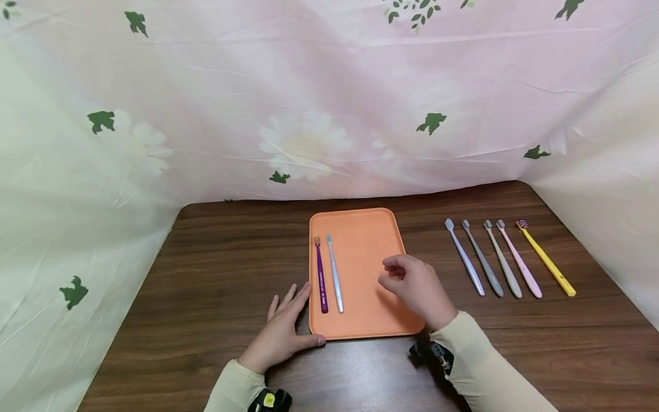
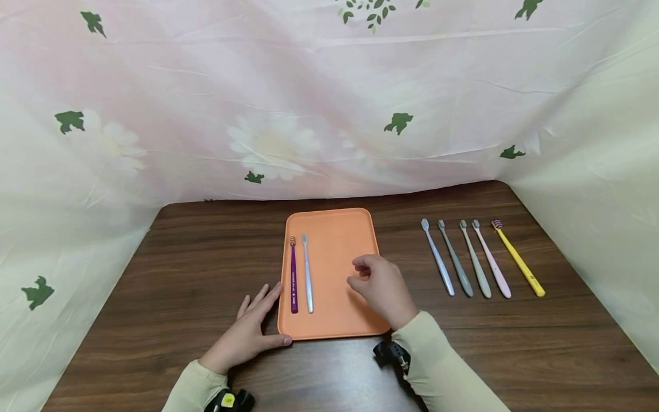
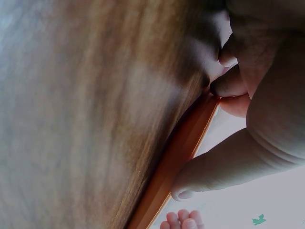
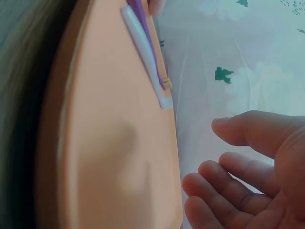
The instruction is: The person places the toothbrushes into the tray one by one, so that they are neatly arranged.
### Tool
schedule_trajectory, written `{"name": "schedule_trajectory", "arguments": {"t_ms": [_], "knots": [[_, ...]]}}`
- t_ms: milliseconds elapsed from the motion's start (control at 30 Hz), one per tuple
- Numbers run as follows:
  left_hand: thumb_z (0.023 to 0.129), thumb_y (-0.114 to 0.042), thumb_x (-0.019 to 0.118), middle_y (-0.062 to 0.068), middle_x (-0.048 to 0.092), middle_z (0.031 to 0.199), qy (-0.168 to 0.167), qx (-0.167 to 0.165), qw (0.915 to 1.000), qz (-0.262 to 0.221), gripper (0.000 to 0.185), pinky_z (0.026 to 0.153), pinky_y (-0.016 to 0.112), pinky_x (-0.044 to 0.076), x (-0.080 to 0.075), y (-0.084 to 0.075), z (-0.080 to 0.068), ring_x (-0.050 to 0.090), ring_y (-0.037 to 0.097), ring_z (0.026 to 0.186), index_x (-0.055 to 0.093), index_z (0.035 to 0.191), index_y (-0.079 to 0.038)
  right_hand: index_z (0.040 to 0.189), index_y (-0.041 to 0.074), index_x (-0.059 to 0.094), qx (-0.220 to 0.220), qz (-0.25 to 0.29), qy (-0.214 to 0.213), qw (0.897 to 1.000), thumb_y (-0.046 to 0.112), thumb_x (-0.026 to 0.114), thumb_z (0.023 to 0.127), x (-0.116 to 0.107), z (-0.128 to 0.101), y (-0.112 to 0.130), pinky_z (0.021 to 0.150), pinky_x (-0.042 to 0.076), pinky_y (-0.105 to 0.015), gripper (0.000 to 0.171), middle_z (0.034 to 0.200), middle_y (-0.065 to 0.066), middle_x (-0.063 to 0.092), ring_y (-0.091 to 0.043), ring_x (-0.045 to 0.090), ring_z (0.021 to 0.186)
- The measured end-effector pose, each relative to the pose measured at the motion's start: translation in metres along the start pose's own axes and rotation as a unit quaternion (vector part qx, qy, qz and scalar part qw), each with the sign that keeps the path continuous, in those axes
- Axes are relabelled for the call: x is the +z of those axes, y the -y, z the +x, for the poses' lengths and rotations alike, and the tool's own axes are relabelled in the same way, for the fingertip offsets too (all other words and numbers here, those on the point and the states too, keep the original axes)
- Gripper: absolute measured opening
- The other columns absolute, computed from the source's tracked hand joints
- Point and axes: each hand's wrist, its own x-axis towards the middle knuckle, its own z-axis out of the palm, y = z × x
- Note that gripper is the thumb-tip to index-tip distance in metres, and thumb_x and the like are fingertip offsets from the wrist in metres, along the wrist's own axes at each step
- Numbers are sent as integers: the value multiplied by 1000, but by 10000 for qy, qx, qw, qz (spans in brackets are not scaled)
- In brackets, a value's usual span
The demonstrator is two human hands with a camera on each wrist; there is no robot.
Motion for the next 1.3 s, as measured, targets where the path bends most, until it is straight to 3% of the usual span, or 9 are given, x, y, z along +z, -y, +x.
{"name": "schedule_trajectory", "arguments": {"t_ms": [767,1300], "knots": [[78,-39,87,6,28,164,-13,11,10000,53,105,119,57,-8,1,-1,0,10,31,154,27,160,-12,115,-2,70,63,-171,-229,9996,16,79,87,-26,-1,-25,72,59,-40,35,99,-12,72,-26,68,89],[78,-40,86,5,27,164,36,13,10000,-76,107,119,56,-9,0,1,1,9,31,154,25,161,-13,117,-1,69,444,-303,-94,9985,20,77,89,-33,5,-38,72,58,-41,36,101,-12,71,-26,66,89]]}}
